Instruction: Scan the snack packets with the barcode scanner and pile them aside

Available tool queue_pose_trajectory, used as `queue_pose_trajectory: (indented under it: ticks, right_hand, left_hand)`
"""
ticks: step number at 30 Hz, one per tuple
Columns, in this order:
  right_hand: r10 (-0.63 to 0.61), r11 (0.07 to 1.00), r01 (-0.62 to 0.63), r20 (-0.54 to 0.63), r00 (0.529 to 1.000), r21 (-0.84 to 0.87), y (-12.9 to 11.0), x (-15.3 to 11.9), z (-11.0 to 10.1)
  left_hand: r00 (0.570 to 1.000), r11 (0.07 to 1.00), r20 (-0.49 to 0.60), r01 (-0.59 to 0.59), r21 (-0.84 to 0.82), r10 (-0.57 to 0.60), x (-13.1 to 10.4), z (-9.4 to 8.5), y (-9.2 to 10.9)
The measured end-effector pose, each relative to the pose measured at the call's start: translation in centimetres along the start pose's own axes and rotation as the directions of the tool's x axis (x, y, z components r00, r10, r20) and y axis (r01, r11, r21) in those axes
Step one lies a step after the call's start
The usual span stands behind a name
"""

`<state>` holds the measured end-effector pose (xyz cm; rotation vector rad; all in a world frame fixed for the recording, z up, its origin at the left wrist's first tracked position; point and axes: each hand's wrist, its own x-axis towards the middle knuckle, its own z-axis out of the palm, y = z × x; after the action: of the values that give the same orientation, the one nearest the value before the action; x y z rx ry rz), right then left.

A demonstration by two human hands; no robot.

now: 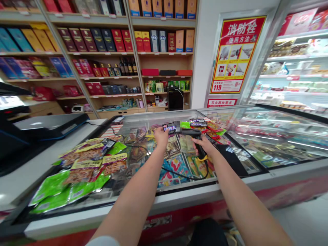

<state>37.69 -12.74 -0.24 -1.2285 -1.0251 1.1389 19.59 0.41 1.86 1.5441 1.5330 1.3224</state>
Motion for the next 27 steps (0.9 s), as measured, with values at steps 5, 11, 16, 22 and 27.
queue_pose_trajectory:
  ticks: [5,11,16,22,27]
  right_hand:
    - [-0.003,0.996,0.000,0.037,0.999,0.093,0.2,0.6,1.1]
    - [-0.009,0.996,-0.008,0.206,0.978,0.085,-1.7,1.8,8.1]
    - [-0.020,0.993,-0.022,0.341,0.940,0.119,-2.6,3.1,16.7]
    - [0.016,0.993,-0.069,0.467,0.884,0.096,-1.7,3.4,23.6]
    - [0.051,0.992,-0.100,0.498,0.866,0.073,-1.2,3.5,25.2]
  left_hand:
    - [0.999,0.999,-0.046,-0.019,0.047,0.021,1.1,-2.7,-0.6]
    - [0.983,0.988,-0.179,-0.022,0.153,0.049,3.4,-11.6,-2.3]
    - [0.944,0.963,-0.323,0.018,0.270,0.072,4.6,-20.7,-4.0]
    - [0.895,0.896,-0.446,0.205,0.394,-0.008,5.5,-29.2,-6.3]
    - [0.897,0.790,-0.442,0.290,0.540,-0.027,4.9,-30.7,-7.3]
